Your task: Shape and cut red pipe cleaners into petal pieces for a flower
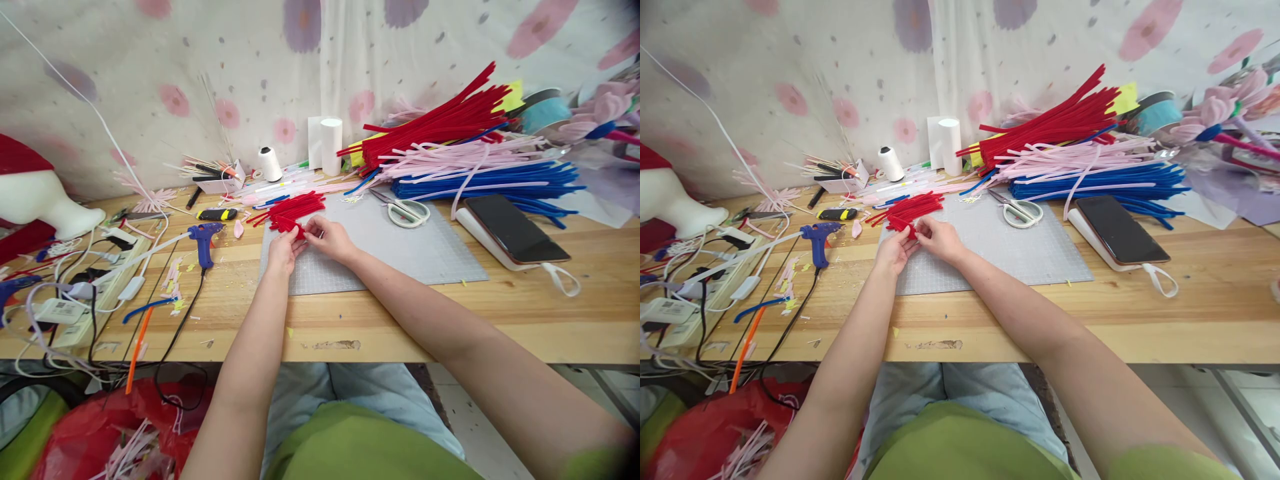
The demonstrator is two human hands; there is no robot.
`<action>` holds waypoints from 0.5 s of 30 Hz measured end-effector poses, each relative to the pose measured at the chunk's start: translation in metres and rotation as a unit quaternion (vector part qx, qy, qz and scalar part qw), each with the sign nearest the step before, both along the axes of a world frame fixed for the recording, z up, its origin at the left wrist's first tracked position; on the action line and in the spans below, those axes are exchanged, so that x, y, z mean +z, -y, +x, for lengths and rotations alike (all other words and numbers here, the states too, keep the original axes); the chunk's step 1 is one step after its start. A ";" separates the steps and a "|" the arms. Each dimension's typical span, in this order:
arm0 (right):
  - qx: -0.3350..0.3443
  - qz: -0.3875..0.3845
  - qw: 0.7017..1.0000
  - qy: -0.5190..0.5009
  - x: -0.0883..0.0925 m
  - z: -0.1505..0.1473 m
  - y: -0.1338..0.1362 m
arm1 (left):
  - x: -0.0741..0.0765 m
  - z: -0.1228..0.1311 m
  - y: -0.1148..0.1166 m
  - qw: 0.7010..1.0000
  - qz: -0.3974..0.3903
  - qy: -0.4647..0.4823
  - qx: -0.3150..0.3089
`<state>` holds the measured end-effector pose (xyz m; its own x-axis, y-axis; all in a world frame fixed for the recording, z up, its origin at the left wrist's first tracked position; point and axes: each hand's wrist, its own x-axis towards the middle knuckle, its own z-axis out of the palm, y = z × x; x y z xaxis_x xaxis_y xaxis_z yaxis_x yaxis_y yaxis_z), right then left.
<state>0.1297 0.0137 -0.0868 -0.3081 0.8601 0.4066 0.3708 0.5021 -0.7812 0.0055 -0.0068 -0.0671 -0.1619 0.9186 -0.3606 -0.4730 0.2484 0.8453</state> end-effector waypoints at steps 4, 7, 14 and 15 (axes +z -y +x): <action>0.001 0.008 1.000 -0.009 0.001 -0.001 0.002 | -0.002 0.005 0.000 0.999 0.015 -0.030 0.028; -0.003 0.012 1.000 -0.015 0.000 -0.001 0.002 | -0.005 0.007 0.000 0.996 0.040 -0.062 0.051; 0.030 -0.012 0.998 -0.050 0.003 0.001 0.001 | -0.004 0.006 0.000 0.997 0.042 -0.048 0.050; 0.034 -0.017 0.998 -0.055 0.004 0.002 0.001 | -0.003 0.006 0.000 0.997 0.041 -0.042 0.046</action>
